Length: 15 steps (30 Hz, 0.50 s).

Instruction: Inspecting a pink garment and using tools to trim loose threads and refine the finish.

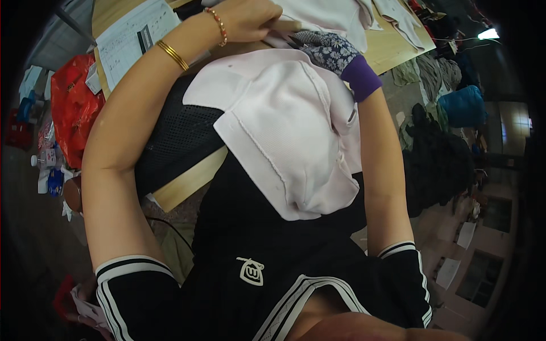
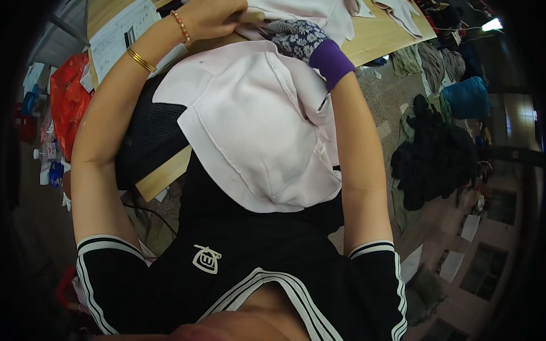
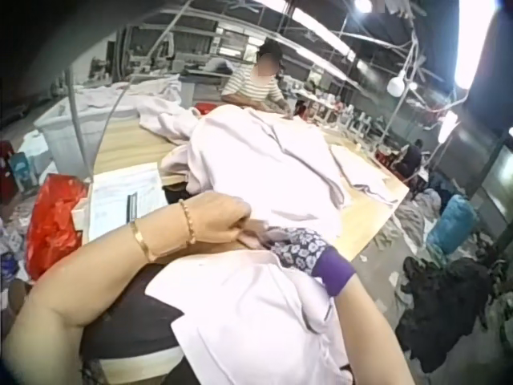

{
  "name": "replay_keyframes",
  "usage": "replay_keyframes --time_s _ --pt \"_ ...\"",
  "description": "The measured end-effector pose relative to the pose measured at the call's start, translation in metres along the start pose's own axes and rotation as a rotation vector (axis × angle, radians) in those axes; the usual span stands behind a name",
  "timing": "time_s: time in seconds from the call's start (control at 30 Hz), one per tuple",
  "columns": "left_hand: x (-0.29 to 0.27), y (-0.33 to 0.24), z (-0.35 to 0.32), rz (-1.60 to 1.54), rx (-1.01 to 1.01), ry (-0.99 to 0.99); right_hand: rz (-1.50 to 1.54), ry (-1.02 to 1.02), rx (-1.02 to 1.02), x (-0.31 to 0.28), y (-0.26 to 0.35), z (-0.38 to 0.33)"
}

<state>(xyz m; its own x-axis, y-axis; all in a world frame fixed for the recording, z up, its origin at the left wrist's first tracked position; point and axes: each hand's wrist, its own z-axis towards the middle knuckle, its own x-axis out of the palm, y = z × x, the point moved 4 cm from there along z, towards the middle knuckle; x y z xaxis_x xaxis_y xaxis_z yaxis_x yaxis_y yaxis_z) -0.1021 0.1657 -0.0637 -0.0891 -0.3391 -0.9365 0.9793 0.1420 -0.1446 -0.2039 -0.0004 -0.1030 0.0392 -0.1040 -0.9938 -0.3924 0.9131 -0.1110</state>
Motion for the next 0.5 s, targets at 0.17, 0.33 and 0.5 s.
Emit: replay_keyframes --time_s 0.17,0.33,0.5 --pt "-0.044 0.002 -0.002 -0.404 0.057 -0.315 1.515 0.046 -0.047 0.038 -0.002 0.023" --pt "-0.054 -0.014 -0.010 -0.460 0.118 -0.406 0.208 -0.378 -0.154 -0.015 0.041 0.013" --pt "-0.075 -0.053 0.005 -0.312 0.383 -0.548 1.295 -0.512 0.294 -0.051 0.040 -0.024"
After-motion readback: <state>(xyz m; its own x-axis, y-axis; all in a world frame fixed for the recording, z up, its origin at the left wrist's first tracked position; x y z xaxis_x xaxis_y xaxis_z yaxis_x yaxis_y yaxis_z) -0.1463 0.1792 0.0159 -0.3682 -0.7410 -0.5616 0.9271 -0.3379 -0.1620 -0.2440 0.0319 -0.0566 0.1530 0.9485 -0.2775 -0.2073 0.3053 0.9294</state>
